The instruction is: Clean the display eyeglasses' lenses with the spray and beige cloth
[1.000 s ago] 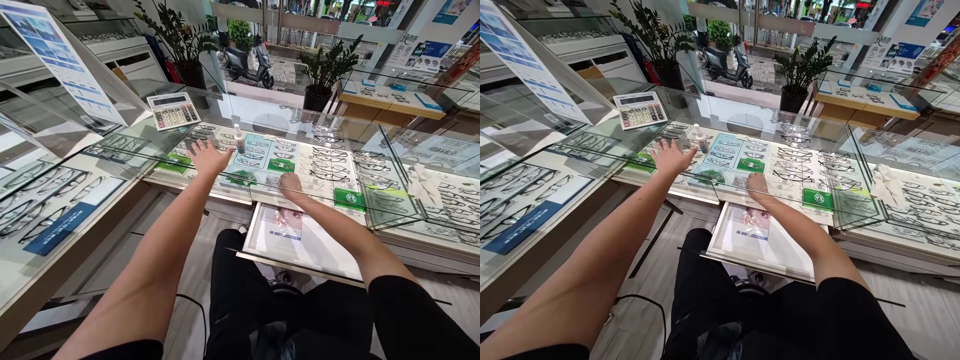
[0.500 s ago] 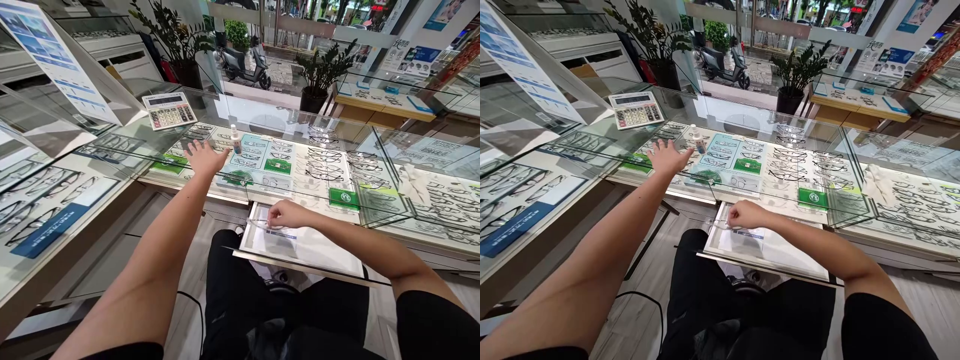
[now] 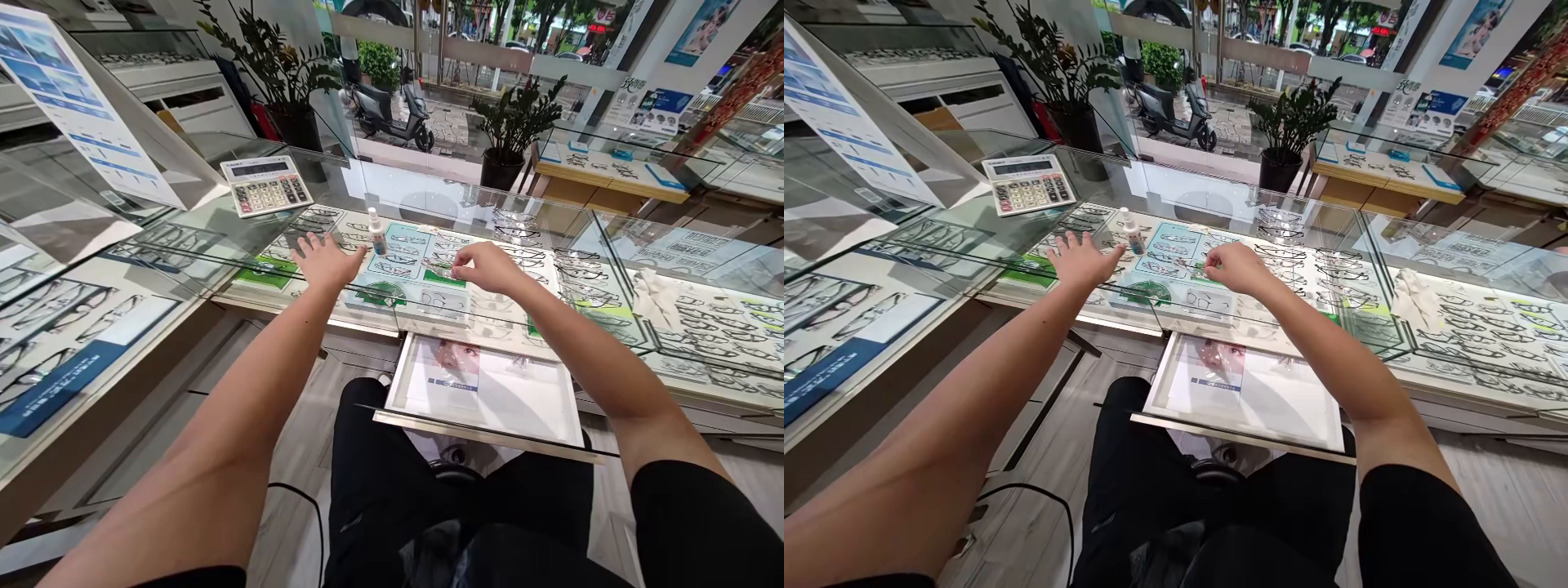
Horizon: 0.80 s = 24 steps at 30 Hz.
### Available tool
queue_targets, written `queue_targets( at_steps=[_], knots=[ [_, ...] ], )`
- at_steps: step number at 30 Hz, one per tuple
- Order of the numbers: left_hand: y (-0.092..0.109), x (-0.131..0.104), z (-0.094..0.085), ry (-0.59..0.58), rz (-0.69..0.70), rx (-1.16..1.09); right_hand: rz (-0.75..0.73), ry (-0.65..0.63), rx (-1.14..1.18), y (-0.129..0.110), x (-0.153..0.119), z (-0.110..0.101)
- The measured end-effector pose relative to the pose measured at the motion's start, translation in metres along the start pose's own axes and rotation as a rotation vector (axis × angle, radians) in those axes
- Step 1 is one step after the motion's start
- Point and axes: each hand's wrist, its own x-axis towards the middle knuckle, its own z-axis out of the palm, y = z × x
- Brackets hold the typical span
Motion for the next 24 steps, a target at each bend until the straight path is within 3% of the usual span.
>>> queue_targets(
  at_steps=[5,14,19,21,24],
  knots=[
    [0.000,-0.001,-0.001,0.010,0.005,-0.004,0.035,-0.022,-0.073,0.010,0.015,0.014],
    [-0.002,0.001,0.001,0.005,-0.001,-0.006,0.024,-0.016,-0.115,0.013,0.021,0.022],
    [-0.001,0.000,0.000,0.013,-0.007,-0.014,-0.015,0.119,-0.063,-0.015,-0.006,0.014],
    [-0.001,0.000,0.000,0.013,-0.007,-0.016,-0.062,0.036,0.058,-0.035,-0.026,0.016],
    [-0.002,-0.001,0.000,0.007,-0.008,-0.015,-0.158,-0.275,0.059,-0.058,-0.050,0.035]
  ],
)
